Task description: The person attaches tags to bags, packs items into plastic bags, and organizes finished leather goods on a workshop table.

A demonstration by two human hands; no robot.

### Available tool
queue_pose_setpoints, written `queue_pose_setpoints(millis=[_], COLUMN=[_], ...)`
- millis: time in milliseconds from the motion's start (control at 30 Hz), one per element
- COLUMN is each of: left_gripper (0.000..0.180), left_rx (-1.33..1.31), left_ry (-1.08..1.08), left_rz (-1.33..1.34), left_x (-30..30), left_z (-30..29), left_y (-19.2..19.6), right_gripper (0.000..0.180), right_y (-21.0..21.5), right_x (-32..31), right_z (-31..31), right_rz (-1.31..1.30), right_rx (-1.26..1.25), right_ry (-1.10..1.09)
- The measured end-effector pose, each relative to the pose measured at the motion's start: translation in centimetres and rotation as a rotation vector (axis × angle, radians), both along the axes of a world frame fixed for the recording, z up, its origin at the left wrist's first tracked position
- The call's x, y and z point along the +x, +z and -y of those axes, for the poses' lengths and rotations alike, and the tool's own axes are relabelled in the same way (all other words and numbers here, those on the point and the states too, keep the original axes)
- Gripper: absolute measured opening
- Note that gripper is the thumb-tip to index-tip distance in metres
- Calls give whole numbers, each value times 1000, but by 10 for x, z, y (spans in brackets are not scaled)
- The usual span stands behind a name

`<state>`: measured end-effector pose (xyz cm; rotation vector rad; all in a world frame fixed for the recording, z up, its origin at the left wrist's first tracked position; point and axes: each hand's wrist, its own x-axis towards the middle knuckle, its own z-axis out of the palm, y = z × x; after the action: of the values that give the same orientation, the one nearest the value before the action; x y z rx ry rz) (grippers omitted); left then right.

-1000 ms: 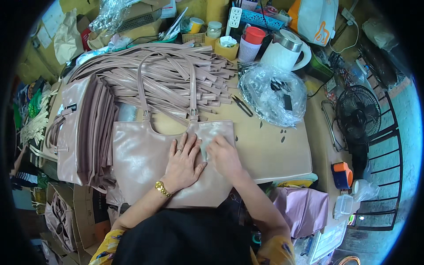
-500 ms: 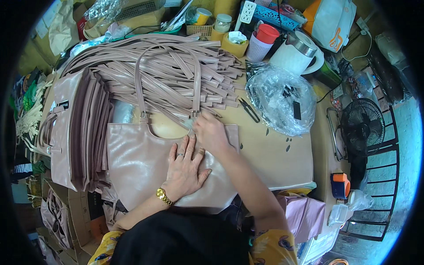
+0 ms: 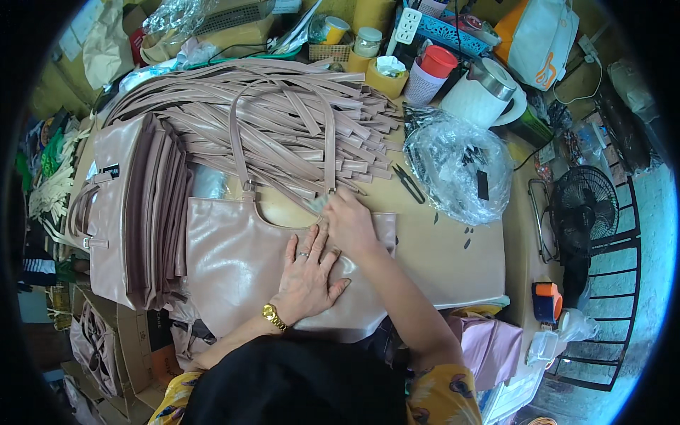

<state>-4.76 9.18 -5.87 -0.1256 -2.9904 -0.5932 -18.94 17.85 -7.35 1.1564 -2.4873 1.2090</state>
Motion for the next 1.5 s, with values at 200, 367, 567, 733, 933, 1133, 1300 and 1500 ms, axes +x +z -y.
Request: queue_pose_setpoints(millis=[200, 367, 567, 733, 933, 1133, 1300, 1500], left_gripper=[61, 62, 64, 76, 78, 76, 73, 69], left_rx=[-40, -26, 355, -43, -103, -30, -42, -8], left_ry=[8, 10, -14, 414, 413, 421, 394, 417], left_rz=[-2, 8, 55, -8, 45, 54, 73, 25], left_x=[0, -2, 13, 43, 43, 44, 40, 42], left_z=[-2, 0, 39, 103, 105, 109, 110, 111], left_y=[2, 1, 12, 24, 0, 2, 3, -2], right_gripper=[4, 6, 7, 11, 6, 6, 5, 4], right_y=[3, 0, 20, 17, -21, -3, -18, -10], right_x=[0, -4, 30, 43, 23, 35, 24, 37], right_z=[-1, 11, -38, 2, 159, 133, 160, 133], right_rz=[-140, -14, 49, 36, -7, 107, -46, 83], right_rx=[-20, 26, 276, 365, 87, 72, 90, 66], right_ry=[51, -70, -12, 252, 356, 279, 220, 196])
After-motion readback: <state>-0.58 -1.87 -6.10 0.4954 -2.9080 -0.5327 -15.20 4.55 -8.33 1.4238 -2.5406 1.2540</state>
